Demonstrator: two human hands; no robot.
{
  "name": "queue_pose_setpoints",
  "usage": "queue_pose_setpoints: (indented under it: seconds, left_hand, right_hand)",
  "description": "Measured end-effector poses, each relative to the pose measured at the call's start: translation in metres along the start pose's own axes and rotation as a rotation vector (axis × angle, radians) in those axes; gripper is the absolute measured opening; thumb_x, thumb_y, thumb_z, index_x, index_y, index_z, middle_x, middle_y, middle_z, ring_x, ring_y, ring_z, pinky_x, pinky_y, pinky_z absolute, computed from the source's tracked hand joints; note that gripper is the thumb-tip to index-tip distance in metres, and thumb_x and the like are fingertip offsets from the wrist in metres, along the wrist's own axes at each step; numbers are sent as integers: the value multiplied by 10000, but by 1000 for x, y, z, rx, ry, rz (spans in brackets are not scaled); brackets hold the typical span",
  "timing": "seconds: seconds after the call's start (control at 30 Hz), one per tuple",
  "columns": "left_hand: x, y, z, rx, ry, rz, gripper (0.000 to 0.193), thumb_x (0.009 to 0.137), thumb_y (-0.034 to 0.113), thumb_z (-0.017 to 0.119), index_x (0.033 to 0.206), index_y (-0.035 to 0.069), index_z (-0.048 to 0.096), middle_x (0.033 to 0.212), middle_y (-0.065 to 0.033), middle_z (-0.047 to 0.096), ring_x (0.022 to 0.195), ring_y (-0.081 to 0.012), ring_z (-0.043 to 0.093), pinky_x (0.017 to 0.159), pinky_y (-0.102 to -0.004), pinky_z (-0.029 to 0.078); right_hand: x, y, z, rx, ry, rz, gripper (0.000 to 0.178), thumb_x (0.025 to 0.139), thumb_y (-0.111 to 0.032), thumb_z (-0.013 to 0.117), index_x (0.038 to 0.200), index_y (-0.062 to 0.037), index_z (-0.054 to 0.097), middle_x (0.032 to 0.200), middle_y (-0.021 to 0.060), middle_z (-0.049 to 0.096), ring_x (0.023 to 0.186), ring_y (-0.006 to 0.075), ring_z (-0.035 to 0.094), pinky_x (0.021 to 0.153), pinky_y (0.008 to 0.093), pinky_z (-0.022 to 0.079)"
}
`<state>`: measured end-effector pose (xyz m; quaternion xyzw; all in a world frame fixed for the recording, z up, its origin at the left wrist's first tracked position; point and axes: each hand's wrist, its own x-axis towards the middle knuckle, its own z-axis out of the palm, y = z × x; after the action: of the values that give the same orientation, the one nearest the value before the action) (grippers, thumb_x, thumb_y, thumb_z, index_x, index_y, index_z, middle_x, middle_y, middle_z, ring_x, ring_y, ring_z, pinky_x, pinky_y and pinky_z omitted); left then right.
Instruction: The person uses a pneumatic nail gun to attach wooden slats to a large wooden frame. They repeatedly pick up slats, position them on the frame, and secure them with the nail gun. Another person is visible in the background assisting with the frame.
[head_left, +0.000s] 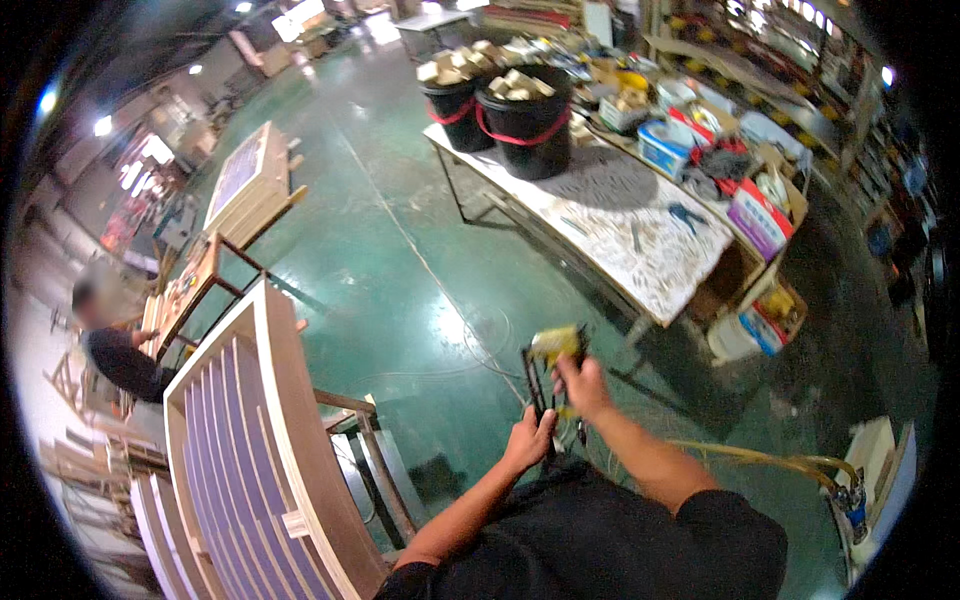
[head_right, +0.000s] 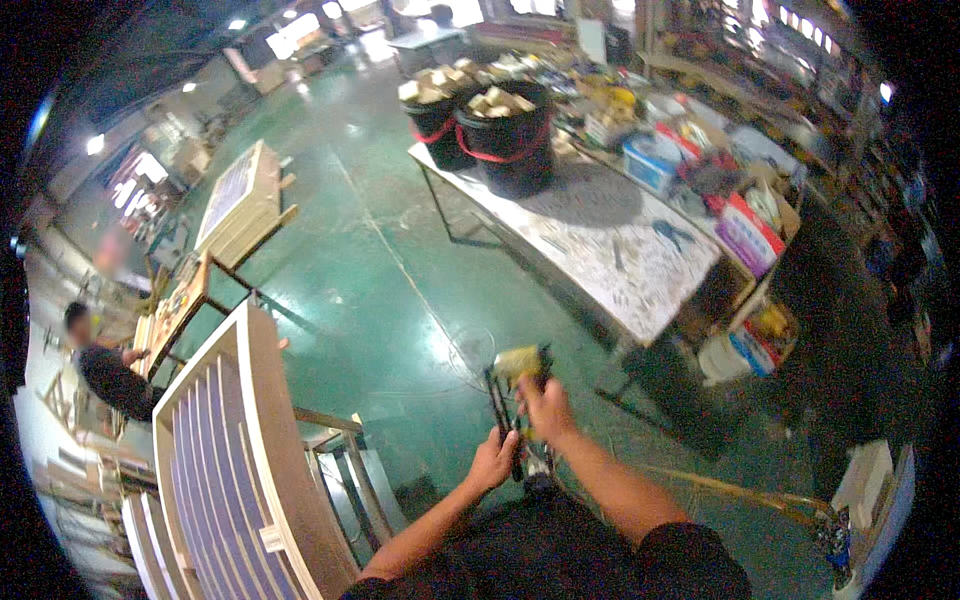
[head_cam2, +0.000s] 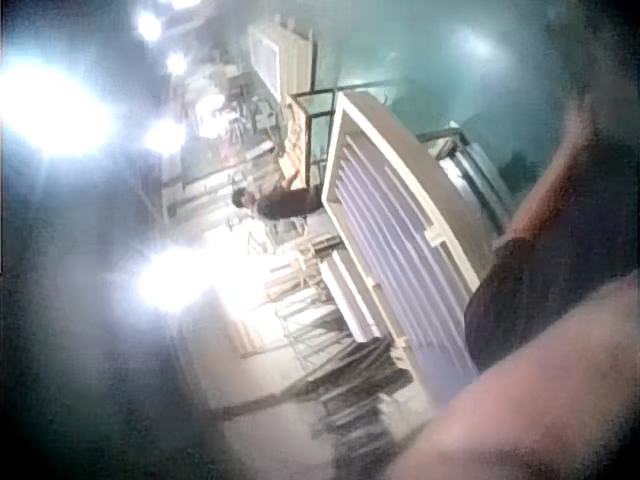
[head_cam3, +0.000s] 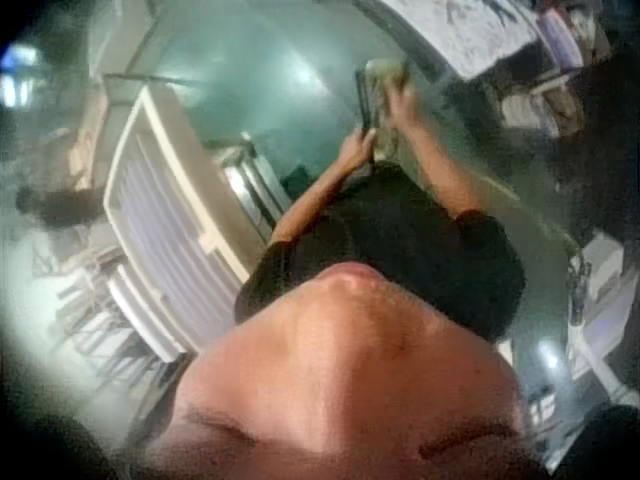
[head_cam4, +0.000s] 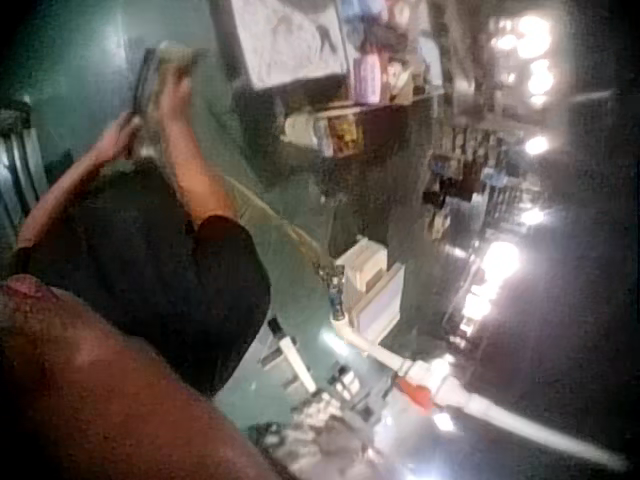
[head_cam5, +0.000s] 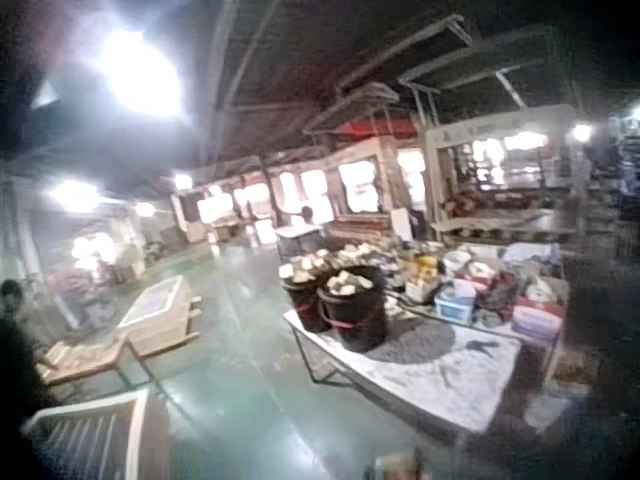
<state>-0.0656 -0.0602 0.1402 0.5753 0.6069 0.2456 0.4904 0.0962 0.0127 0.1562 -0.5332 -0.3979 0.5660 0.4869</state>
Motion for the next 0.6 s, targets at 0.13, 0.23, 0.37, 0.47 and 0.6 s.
queue_pose_setpoints:
  seconds: [0.13, 0.23, 0.37, 0.47, 0.6]
  left_hand:
    - [1, 24, 4, 154, -268, 68, 492, 1048, 360, 574, 1385, 8, 506, 921, -271, 713, 843, -438, 711, 757, -480, 549]
    - [22, 67, -2, 151, -359, 206, 431, 1026, 236, 623, 1389, 21, 534, 966, -256, 722, 838, -407, 721, 750, -452, 550]
    - [90, 86, -11, 90, -667, 219, 292, 1028, 206, 638, 1217, -15, 658, 959, -190, 733, 829, -227, 711, 754, -369, 543]
    - [156, 63, -8, -63, -827, 187, 262, 1044, 205, 626, 1168, -20, 683, 988, -88, 743, 925, -142, 671, 867, -324, 541]
    - [256, 23, 2, -81, -910, 66, 229, 1047, 186, 620, 1145, -12, 681, 970, -70, 743, 906, -132, 677, 835, -304, 544]
  right_hand:
    - [47, -22, -83, 475, 328, 130, 423, 1035, -478, 602, 957, -65, 647, 778, 60, 687, 626, 190, 657, 568, 391, 543]
    - [63, -20, -147, 697, 454, 199, 503, 995, -587, 607, 933, -90, 652, 783, 59, 698, 612, 209, 658, 559, 391, 542]
    - [78, -1, -208, 765, 483, 76, 526, 981, -622, 595, 938, -105, 684, 760, 46, 687, 650, 212, 656, 623, 379, 539]
    - [87, -16, -222, 841, 565, 25, 472, 1035, -546, 548, 1021, -85, 646, 799, 51, 675, 664, 198, 631, 611, 339, 500]
    - [96, -43, -226, 763, 790, 13, 509, 1021, -582, 554, 1030, -79, 633, 768, 38, 643, 637, 186, 601, 582, 320, 492]
